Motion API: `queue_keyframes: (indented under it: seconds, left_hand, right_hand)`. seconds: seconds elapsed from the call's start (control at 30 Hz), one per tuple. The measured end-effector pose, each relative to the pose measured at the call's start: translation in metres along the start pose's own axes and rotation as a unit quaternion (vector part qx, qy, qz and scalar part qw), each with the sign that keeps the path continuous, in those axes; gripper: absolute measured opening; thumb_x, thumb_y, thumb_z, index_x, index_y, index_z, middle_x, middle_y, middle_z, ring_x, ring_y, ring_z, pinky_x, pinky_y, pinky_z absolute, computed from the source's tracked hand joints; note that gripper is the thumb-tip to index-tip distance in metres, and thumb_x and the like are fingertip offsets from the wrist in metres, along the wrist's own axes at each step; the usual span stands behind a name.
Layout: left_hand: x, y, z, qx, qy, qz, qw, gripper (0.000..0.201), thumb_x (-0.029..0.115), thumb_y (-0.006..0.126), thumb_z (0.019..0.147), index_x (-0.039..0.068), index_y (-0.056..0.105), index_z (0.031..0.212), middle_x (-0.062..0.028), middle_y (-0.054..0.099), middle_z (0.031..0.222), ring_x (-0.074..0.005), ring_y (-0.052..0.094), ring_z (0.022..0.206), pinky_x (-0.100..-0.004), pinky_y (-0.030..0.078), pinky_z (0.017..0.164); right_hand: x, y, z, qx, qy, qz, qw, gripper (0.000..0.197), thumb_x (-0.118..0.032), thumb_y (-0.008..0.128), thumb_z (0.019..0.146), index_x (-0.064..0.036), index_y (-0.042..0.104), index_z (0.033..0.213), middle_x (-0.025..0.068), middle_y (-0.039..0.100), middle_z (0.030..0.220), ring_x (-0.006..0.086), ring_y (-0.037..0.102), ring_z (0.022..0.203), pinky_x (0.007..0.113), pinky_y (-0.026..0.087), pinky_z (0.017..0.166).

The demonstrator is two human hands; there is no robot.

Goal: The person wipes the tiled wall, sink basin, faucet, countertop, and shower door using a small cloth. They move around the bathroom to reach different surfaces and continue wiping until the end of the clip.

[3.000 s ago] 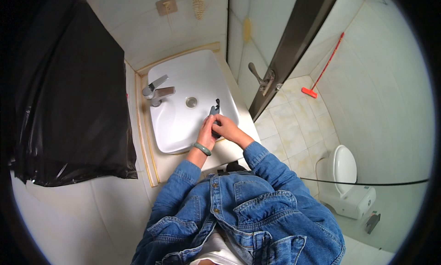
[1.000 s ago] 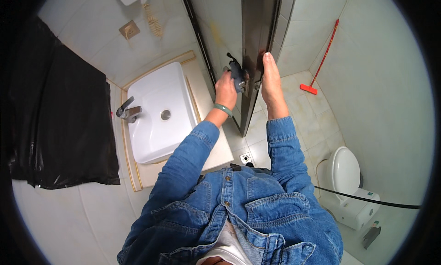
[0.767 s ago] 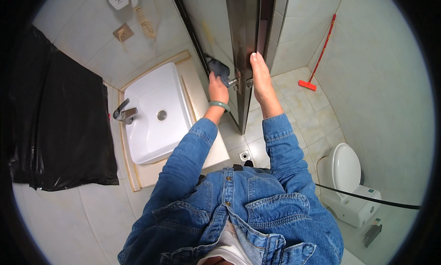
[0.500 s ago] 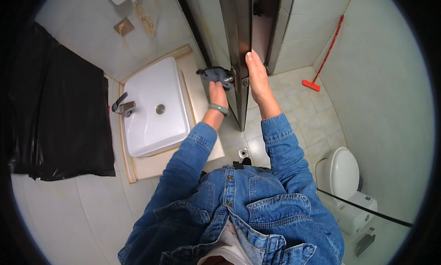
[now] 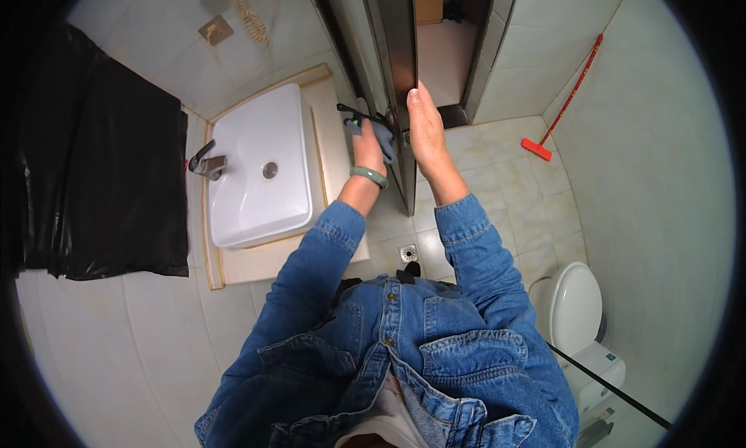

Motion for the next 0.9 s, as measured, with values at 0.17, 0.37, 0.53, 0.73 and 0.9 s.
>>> queue_keyframes:
  seconds: [0.17, 0.37, 0.53, 0.73, 0.9]
  left_hand:
    - [-0.007, 0.009, -0.027, 0.029, 0.113, 0.108, 0.987, 0.049, 0.017, 0.057, 0.091, -0.005, 0.04, 0.132, -0.0204, 0.054, 0.127, -0.0324, 0.053, 0.116, -0.0379, 0.037, 0.102]
    - [-0.005, 0.012, -0.032, 0.05, 0.051, 0.078, 0.994, 0.043, 0.002, 0.05, 0.085, -0.002, 0.041, 0.127, -0.0162, 0.056, 0.116, -0.0279, 0.055, 0.105, -0.0349, 0.041, 0.096]
    - [0.007, 0.008, -0.02, 0.106, -0.024, -0.009, 0.994, 0.045, -0.007, 0.042, 0.079, 0.0, 0.043, 0.123, -0.0101, 0.051, 0.108, -0.021, 0.052, 0.093, -0.0313, 0.046, 0.084]
    - [-0.003, 0.0, -0.034, 0.116, 0.145, 0.047, 0.981, 0.049, -0.01, 0.046, 0.081, 0.0, 0.046, 0.129, -0.0116, 0.057, 0.117, -0.0228, 0.055, 0.108, -0.0312, 0.04, 0.099]
    - [-0.005, -0.014, -0.039, 0.105, 0.133, 0.114, 0.979, 0.043, -0.007, 0.054, 0.083, -0.001, 0.052, 0.125, -0.0137, 0.061, 0.113, -0.0243, 0.058, 0.105, -0.0337, 0.043, 0.096]
  right_hand:
    - [0.001, 0.002, 0.005, -0.002, -0.025, -0.01, 1.0, 0.057, -0.037, 0.038, 0.104, 0.005, 0.036, 0.143, 0.0143, 0.043, 0.145, 0.0214, 0.037, 0.135, 0.031, 0.028, 0.112]
    - [-0.004, -0.002, 0.002, -0.024, -0.013, -0.016, 0.999, 0.062, -0.04, 0.04, 0.103, 0.0082, 0.035, 0.142, 0.0154, 0.042, 0.146, 0.0213, 0.035, 0.137, 0.031, 0.026, 0.112]
    - [-0.011, -0.006, -0.003, -0.072, -0.025, -0.006, 0.997, 0.062, -0.039, 0.043, 0.103, 0.009, 0.037, 0.141, 0.0115, 0.045, 0.142, 0.0178, 0.038, 0.132, 0.03, 0.027, 0.111]
    - [-0.003, -0.011, -0.005, -0.074, 0.019, -0.048, 0.996, 0.058, -0.036, 0.05, 0.1, 0.0066, 0.041, 0.139, 0.0114, 0.049, 0.138, 0.0193, 0.043, 0.129, 0.03, 0.033, 0.108]
    - [0.019, -0.011, -0.004, -0.037, -0.014, -0.092, 0.995, 0.062, -0.036, 0.051, 0.1, 0.0095, 0.039, 0.139, 0.0174, 0.045, 0.143, 0.022, 0.041, 0.132, 0.032, 0.031, 0.11]
Point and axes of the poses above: each hand's wrist, its own z-axis towards the middle knuckle, its own y-axis out of the palm, x = y × z, the point moved 1 cm from there along z, towards the middle knuckle
